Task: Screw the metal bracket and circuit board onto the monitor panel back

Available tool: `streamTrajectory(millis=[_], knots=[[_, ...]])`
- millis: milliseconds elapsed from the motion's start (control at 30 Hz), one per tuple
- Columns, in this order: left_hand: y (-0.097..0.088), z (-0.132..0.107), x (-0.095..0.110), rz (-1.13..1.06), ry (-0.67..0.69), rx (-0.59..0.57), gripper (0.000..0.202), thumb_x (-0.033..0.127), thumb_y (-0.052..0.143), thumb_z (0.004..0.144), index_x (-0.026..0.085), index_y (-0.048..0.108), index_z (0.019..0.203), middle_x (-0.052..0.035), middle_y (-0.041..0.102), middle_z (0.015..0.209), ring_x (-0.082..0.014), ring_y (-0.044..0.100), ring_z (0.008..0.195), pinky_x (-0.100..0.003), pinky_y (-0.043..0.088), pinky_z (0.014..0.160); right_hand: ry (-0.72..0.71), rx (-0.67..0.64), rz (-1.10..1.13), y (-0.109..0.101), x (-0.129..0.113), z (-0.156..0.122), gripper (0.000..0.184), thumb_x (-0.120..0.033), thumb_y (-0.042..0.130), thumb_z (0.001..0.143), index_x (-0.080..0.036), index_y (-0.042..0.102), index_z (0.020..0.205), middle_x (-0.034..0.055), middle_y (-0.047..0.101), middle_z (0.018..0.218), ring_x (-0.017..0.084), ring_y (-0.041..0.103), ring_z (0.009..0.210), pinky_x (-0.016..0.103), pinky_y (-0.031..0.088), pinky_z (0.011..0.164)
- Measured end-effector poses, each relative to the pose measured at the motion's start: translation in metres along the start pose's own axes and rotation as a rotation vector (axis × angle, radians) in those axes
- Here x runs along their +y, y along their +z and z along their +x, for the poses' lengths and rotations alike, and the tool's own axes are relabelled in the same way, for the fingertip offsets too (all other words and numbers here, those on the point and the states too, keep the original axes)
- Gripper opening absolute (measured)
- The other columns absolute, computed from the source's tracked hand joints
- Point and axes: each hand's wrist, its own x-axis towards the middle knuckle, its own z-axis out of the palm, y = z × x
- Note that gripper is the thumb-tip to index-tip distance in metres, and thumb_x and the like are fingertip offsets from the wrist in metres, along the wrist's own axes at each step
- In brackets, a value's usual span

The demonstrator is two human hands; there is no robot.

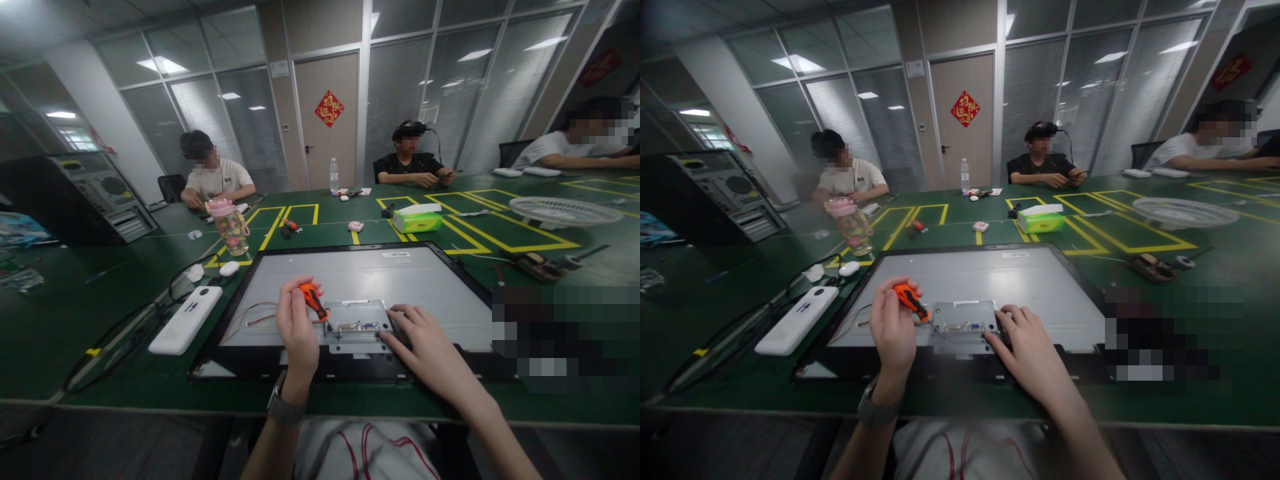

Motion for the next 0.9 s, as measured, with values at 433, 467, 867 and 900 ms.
streamTrajectory(millis=[433,467,867,900], knots=[[-0.0008,0.0018,-0.0015,0.093,0.041,0.063,0.034,0.043,0.048,0.097,0.017,0.069,0.101,-0.0056,0.063,0.089,-0.0146,0.061,0.079,-0.025,0.05,0.072,0.001,-0.033,-0.008,0.0013,0.0022,-0.0008,0.034,-0.04,0.052,0.097,-0.015,0.064,0.117,0.0147,0.064,0.116,0.031,0.06,0.105,0.049,0.05,0.093],[-0.0006,0.0018,-0.0016,0.076,0.024,0.068,0.035,0.044,0.048,0.097,0.017,0.069,0.1,-0.0059,0.064,0.089,-0.0154,0.062,0.081,-0.026,0.051,0.074,0.002,-0.032,-0.008,0.001,0.0019,-0.0006,0.034,-0.04,0.053,0.097,-0.016,0.064,0.117,0.0144,0.064,0.116,0.031,0.06,0.105,0.049,0.05,0.093],[0.0001,0.0012,0.0002,0.156,0.066,0.046,0.035,0.044,0.046,0.098,0.017,0.068,0.102,-0.0047,0.059,0.087,-0.0132,0.058,0.076,-0.023,0.049,0.068,-0.003,0.004,0.002,0.002,0.0017,-0.0003,0.033,-0.04,0.055,0.095,-0.017,0.066,0.115,0.0136,0.066,0.115,0.031,0.061,0.103,0.048,0.051,0.092],[0.0,0.001,-0.0008,0.116,0.038,0.057,0.034,0.043,0.045,0.099,0.017,0.067,0.102,-0.0046,0.06,0.087,-0.0137,0.06,0.078,-0.023,0.05,0.07,-0.004,0.007,0.004,0.0022,0.0019,-0.0004,0.032,-0.04,0.054,0.095,-0.018,0.066,0.115,0.0133,0.066,0.114,0.031,0.061,0.103,0.048,0.051,0.091]])
